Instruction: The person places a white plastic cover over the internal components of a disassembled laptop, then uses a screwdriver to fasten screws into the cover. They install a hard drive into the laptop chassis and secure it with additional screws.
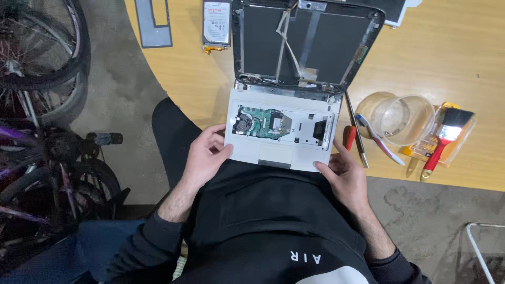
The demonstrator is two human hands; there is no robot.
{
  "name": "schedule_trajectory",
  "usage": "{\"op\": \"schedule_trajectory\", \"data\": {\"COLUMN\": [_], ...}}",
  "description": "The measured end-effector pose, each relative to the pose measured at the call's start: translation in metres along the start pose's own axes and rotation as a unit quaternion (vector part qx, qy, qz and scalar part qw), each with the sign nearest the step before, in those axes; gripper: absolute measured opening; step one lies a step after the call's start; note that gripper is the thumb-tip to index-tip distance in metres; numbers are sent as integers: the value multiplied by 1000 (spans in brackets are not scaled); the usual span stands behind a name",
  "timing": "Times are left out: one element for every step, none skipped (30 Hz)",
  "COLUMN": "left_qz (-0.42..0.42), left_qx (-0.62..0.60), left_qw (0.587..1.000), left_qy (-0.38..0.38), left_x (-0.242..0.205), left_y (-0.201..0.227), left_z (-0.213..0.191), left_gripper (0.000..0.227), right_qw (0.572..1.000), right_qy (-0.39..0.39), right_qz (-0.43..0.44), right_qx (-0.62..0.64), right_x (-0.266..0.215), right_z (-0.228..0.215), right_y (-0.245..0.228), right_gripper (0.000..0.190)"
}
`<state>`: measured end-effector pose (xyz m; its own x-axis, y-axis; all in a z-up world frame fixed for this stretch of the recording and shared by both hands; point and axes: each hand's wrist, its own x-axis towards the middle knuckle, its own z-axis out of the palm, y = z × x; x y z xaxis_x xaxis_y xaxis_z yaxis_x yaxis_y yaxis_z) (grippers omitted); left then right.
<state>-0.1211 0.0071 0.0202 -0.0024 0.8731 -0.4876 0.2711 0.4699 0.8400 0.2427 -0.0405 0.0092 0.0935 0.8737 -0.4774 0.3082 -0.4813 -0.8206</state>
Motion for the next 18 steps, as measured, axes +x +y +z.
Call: {"op": "schedule_trajectory", "data": {"left_qz": [-1,-2,-4,-5,0,5,6,4,2,2,2,1,0,-13,-25,-25,-17,-10], "left_qx": [0,0,0,-1,6,12,12,16,19,20,25,29,29,18,5,5,-7,-20], "left_qw": [1000,1000,1000,1000,1000,1000,1000,1000,1000,1000,999,999,999,1000,1000,1000,1000,1000], "left_qy": [1,-6,-14,-14,-17,-21,-19,-21,-22,-21,-21,-22,-22,-18,-15,-15,-8,-1], "left_x": [2,4,5,5,7,9,10,11,11,12,14,15,17,19,21,22,23,24], "left_y": [3,5,7,8,9,10,14,18,21,20,18,17,12,8,3,-1,-6,-10], "left_z": [0,0,1,2,2,3,3,3,3,4,4,5,5,6,8,9,10,12], "left_gripper": [54,55,57,57,59,61,61,61,62,62,62,63,63,62,62,62,62,62], "right_qw": [1000,1000,1000,1000,1000,1000,1000,1000,999,999,999,999,999,999,999,999,999,999], "right_qy": [-2,2,6,5,10,15,15,17,19,19,17,16,16,19,21,21,24,26], "right_qz": [0,-2,-4,-4,-11,-18,-19,-24,-29,-30,-34,-37,-37,-36,-35,-35,-30,-25], "right_qx": [0,6,12,12,10,8,8,7,6,7,8,9,9,-4,-18,-18,-10,-1], "right_x": [2,4,5,5,8,10,12,13,14,15,15,15,14,13,13,13,13,13], "right_z": [0,0,-1,-1,-1,-1,-1,-2,-2,-2,-2,-1,-1,-1,-1,0,1,2], "right_y": [-1,-1,-1,2,5,7,9,10,12,12,12,13,9,6,3,4,5,7], "right_gripper": [85,85,86,86,86,87,87,87,87,87,87,88,88,84,79,79,81,82]}}
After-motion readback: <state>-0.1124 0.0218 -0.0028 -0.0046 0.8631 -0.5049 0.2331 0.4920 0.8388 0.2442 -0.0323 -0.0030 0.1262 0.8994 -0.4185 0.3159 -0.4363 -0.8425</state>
